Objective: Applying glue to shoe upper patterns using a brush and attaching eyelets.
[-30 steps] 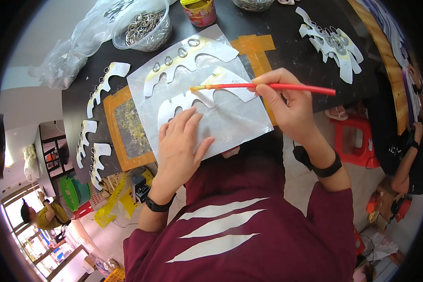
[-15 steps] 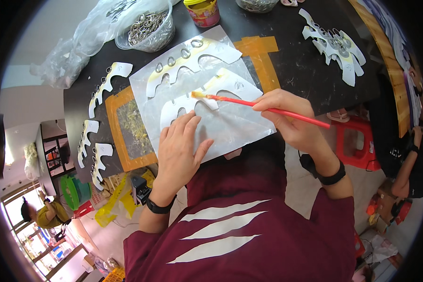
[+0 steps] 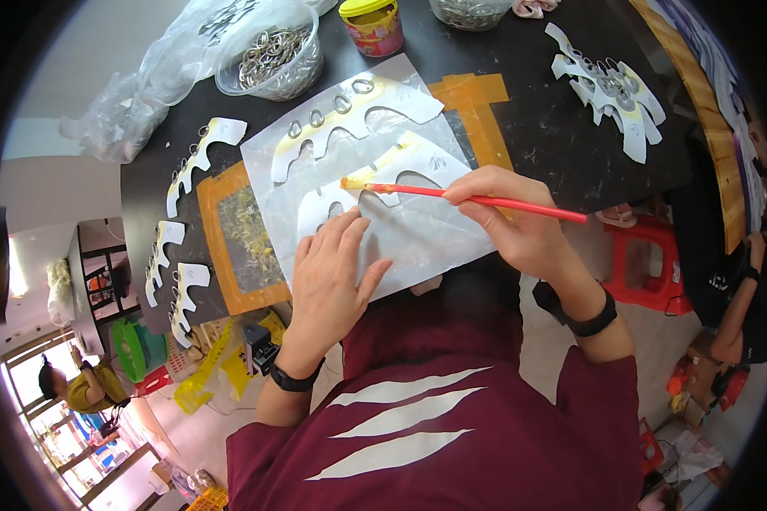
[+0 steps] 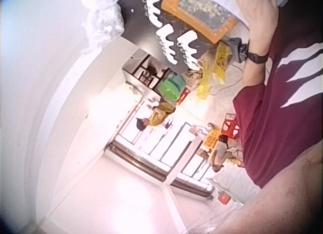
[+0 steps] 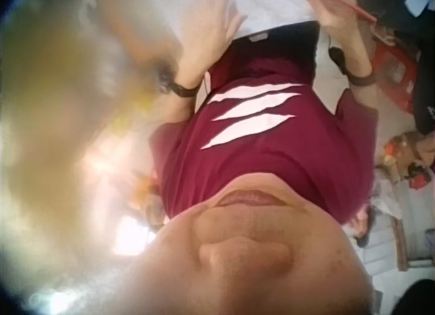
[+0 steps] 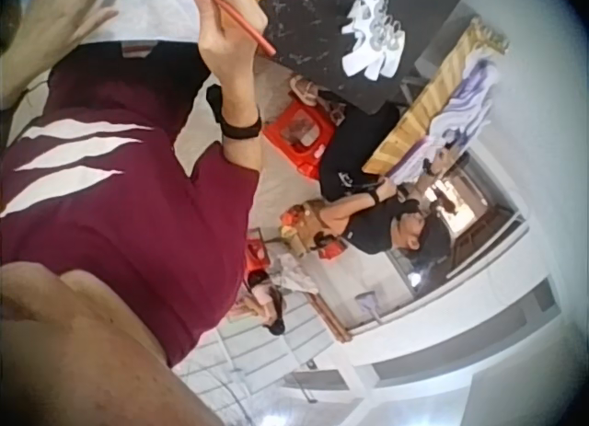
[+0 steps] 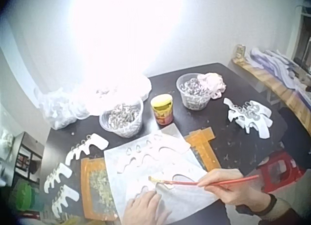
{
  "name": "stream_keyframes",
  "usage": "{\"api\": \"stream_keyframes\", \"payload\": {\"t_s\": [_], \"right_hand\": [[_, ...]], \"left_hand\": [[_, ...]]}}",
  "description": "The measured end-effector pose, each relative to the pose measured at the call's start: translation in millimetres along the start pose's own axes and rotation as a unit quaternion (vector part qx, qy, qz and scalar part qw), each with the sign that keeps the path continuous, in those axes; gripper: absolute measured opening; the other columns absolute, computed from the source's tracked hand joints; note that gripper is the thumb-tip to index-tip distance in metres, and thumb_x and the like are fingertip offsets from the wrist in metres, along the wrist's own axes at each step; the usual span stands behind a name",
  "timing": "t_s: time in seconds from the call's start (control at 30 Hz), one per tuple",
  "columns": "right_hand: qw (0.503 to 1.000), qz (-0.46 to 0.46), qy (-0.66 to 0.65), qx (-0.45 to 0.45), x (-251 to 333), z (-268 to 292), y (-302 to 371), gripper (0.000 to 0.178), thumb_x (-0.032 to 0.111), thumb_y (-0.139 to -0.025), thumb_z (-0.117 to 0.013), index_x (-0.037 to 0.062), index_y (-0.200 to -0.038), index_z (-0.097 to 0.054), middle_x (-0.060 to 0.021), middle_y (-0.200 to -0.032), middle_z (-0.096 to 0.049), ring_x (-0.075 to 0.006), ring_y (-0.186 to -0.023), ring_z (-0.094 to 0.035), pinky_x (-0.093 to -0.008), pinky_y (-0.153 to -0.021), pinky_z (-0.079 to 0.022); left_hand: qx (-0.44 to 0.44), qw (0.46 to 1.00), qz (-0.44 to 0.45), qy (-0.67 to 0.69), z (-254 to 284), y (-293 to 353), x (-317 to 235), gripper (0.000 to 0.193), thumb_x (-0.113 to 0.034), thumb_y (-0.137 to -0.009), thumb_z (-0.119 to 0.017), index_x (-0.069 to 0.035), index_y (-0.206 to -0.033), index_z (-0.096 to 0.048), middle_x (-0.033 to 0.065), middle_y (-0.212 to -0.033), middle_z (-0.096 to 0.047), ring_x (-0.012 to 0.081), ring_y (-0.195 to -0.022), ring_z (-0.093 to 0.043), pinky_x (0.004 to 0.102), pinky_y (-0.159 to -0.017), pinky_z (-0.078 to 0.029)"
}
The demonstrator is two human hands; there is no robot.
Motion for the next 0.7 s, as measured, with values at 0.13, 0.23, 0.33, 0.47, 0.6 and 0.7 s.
{"api": "stream_keyframes", "payload": {"t_s": [0.13,0.23,0.33,0.47,0.6,0.7], "right_hand": [[1.0,0.009,-0.001,0.005,2.4,0.2,-2.8,0.013,-0.007,-0.086,-0.06,-0.0024,-0.097,-0.065,-0.0119,-0.095,-0.067,-0.0203,-0.087,-0.064,-0.0291,-0.078,-0.05],[1.0,0.001,-0.017,-0.004,-0.7,6.4,3.0,0.013,-0.007,-0.086,-0.06,-0.0023,-0.097,-0.065,-0.0118,-0.095,-0.067,-0.0203,-0.088,-0.064,-0.0293,-0.078,-0.05],[1.0,0.007,-0.028,-0.001,-0.3,0.5,1.2,0.013,-0.007,-0.086,-0.06,-0.0023,-0.097,-0.065,-0.012,-0.095,-0.067,-0.0203,-0.088,-0.064,-0.029,-0.078,-0.05],[0.999,0.016,-0.019,0.023,1.2,-16.9,-11.1,0.012,-0.007,-0.086,-0.06,-0.0027,-0.097,-0.065,-0.0122,-0.095,-0.067,-0.0204,-0.088,-0.065,-0.0282,-0.078,-0.05],[1.0,0.013,0.001,0.025,3.2,-13.7,-11.0,0.012,-0.006,-0.087,-0.06,-0.0028,-0.096,-0.065,-0.0117,-0.094,-0.067,-0.0199,-0.088,-0.065,-0.0281,-0.078,-0.05],[1.0,-0.003,0.004,0.003,-2.5,7.0,-3.3,0.012,-0.006,-0.088,-0.059,-0.0025,-0.097,-0.065,-0.0108,-0.094,-0.068,-0.0182,-0.087,-0.065,-0.028,-0.078,-0.05]], "left_hand": [[-0.004,1.0,-0.002,-0.003,1.4,0.5,0.3,0.049,-0.026,-0.084,-0.068,0.0,-0.122,-0.051,0.0158,-0.128,-0.054,0.0313,-0.115,-0.052,0.0391,-0.093,-0.038],[-0.008,1.0,-0.001,-0.006,3.0,0.6,-0.6,0.048,-0.027,-0.085,-0.068,-0.001,-0.121,-0.051,0.016,-0.127,-0.055,0.0305,-0.116,-0.053,0.0386,-0.093,-0.038],[-0.009,1.0,-0.007,-0.006,3.8,-0.3,-1.7,0.048,-0.028,-0.085,-0.068,-0.001,-0.121,-0.052,0.0161,-0.126,-0.056,0.0301,-0.115,-0.053,0.0382,-0.092,-0.038],[-0.003,1.0,-0.007,-0.008,2.0,0.1,-0.8,0.047,-0.028,-0.085,-0.068,-0.001,-0.12,-0.052,0.0165,-0.126,-0.056,0.0299,-0.115,-0.053,0.038,-0.092,-0.038],[-0.01,1.0,-0.006,-0.026,1.1,2.2,-1.3,0.047,-0.029,-0.085,-0.067,-0.001,-0.12,-0.052,0.0167,-0.128,-0.056,0.0299,-0.116,-0.053,0.0383,-0.092,-0.038],[-0.005,1.0,-0.001,-0.023,0.3,0.8,-1.8,0.047,-0.029,-0.086,-0.067,-0.001,-0.12,-0.052,0.017,-0.128,-0.055,0.0301,-0.117,-0.052,0.0386,-0.093,-0.037]]}}
Point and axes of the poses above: each hand's wrist, its own y-axis away from the middle knuckle, its own z-axis out of the back of the hand, x = y × z, the point moved 8 cm from there along -y, towards the middle knuckle
